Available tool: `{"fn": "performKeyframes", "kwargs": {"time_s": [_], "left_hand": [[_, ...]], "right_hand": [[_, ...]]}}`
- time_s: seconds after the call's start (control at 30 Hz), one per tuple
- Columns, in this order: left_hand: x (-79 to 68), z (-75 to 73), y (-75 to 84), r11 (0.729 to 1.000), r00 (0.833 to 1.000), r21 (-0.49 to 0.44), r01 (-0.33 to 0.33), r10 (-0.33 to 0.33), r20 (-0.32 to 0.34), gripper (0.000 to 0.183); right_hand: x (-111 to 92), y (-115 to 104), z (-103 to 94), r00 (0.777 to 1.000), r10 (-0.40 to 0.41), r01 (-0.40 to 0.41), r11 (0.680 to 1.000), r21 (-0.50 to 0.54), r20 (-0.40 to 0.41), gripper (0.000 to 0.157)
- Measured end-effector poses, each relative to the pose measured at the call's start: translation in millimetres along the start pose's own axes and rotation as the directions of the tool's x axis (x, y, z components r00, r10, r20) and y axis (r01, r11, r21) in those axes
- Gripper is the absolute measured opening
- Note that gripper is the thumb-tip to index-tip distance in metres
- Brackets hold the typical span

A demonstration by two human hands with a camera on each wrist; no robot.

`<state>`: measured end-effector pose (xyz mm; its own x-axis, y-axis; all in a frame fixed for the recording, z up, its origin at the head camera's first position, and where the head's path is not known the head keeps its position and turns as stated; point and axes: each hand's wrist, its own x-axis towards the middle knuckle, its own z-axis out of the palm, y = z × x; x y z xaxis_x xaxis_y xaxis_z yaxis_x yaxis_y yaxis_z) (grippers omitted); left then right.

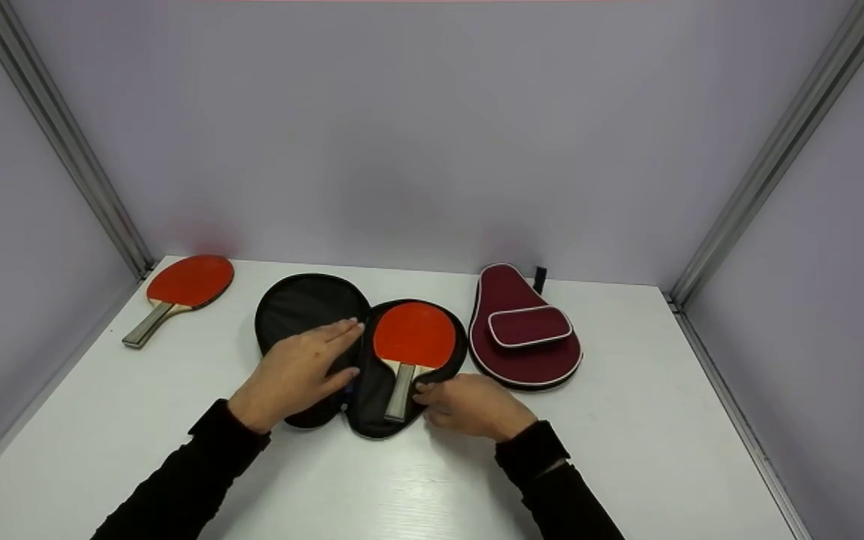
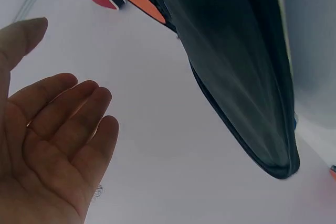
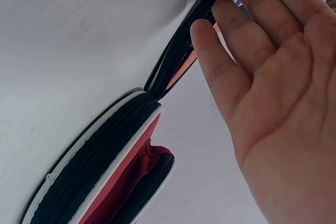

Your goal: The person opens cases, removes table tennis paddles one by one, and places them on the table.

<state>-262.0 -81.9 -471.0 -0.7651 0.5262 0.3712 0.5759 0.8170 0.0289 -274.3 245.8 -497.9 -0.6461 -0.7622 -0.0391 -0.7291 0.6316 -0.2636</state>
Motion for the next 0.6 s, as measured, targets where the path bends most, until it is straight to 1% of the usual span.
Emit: {"fn": "performKeyframes", "kwargs": {"time_s": [0.13, 0.23, 0.33, 0.53, 0.6], "left_hand": [[-0.1, 7.0, 9.3, 0.997, 0.996, 0.002, -0.077, 0.077, 0.043, 0.068], [0.3, 12.3, 15.9, 0.99, 0.988, 0.015, -0.14, 0.139, 0.062, 0.066], [0.9, 18.1, 22.9, 0.982, 0.98, 0.037, -0.186, 0.182, 0.086, 0.063], [1.4, 29.8, 36.6, 0.974, 0.967, 0.052, -0.222, 0.213, 0.143, 0.064], [1.1, 33.7, 40.2, 0.969, 0.964, 0.077, -0.233, 0.22, 0.152, 0.065]], "right_hand": [[1, -1, 0.1, 1.0, 0.014, -0.015, 1.0, 0.027, 0.007, 0.038], [1, -2, -0.3, 1.0, 0.012, -0.013, 0.999, 0.03, 0.015, 0.039], [1, -4, -1.0, 1.0, 0.006, -0.006, 1.0, 0.029, 0.024, 0.041], [1, -4, -0.2, 0.999, 0.015, -0.017, 0.999, 0.048, 0.037, 0.041], [1, -5, 0.0, 0.999, 0.024, -0.026, 0.998, 0.057, 0.043, 0.042]]}}
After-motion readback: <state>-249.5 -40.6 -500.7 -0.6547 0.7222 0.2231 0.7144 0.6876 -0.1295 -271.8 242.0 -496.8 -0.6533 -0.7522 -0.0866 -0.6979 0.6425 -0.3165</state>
